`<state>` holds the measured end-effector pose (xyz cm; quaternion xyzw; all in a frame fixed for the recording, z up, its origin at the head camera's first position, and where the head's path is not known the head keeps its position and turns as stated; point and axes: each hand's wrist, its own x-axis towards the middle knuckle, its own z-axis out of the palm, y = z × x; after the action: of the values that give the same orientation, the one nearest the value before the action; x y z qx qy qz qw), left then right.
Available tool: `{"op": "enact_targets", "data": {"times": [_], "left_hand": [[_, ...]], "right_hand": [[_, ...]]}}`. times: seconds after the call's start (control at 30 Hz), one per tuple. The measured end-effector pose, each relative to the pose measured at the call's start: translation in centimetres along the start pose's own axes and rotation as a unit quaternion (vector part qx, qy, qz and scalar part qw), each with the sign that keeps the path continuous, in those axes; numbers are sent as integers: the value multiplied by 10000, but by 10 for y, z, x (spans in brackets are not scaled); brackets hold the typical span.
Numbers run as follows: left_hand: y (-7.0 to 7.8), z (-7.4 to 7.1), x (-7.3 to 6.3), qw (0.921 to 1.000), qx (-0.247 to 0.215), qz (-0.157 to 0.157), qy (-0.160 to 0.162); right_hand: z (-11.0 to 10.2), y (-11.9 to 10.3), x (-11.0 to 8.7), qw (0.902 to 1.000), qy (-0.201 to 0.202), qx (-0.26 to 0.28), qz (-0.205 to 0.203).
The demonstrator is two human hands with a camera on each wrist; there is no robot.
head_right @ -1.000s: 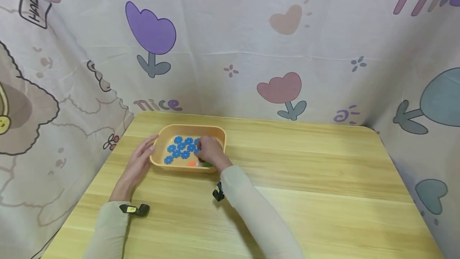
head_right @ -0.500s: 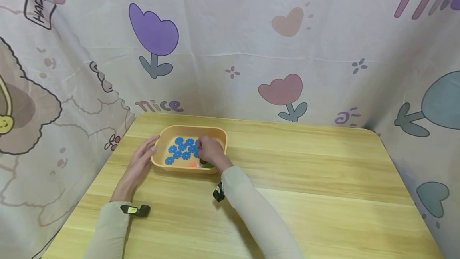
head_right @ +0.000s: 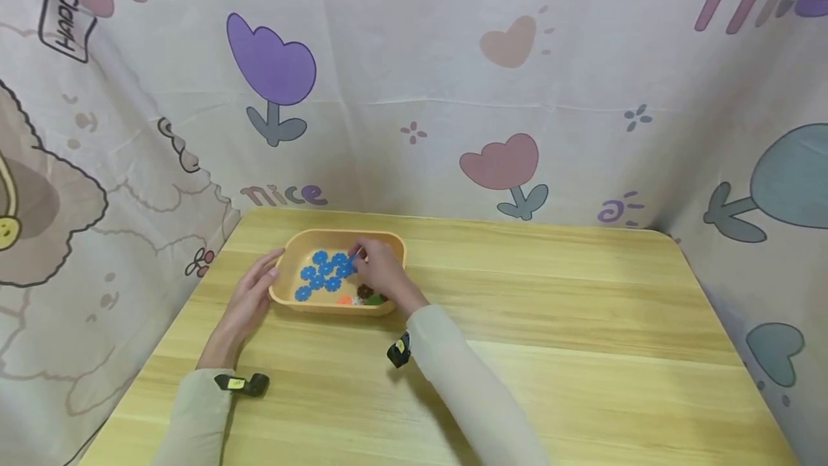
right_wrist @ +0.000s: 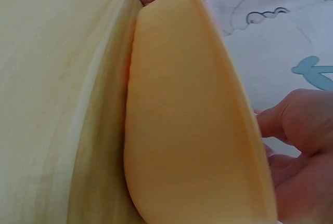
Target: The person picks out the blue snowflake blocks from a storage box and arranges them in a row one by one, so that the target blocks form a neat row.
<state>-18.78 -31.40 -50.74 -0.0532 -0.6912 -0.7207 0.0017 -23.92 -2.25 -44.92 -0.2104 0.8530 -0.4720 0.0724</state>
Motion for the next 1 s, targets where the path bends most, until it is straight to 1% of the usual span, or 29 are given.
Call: {"op": "enact_targets", "data": {"times": [0.1, 0.3, 0.4, 0.67, 0.83, 1.0], "left_hand": [[-1, -1, -1, 10000, 63, 5, -44], [-1, 0, -1, 9998, 164, -58, -99], [0, 0, 0, 9997, 198, -71, -104], [2, 3, 0, 9996, 249, -110, -55], [1, 3, 1, 9997, 200, -114, -73], [0, 2, 1, 9998, 126, -93, -85]], "right_hand": [[-6, 0, -6, 9998, 81, 169, -102], [-23, -1, -21, 9975, 427, 239, -514], [-32, 0, -30, 9957, 616, 437, -544], [-57, 20, -53, 9871, 1020, 1133, -487], [-68, 34, -66, 9840, 1133, 1324, -358], [-76, 46, -76, 9802, 1221, 1547, -172]]}}
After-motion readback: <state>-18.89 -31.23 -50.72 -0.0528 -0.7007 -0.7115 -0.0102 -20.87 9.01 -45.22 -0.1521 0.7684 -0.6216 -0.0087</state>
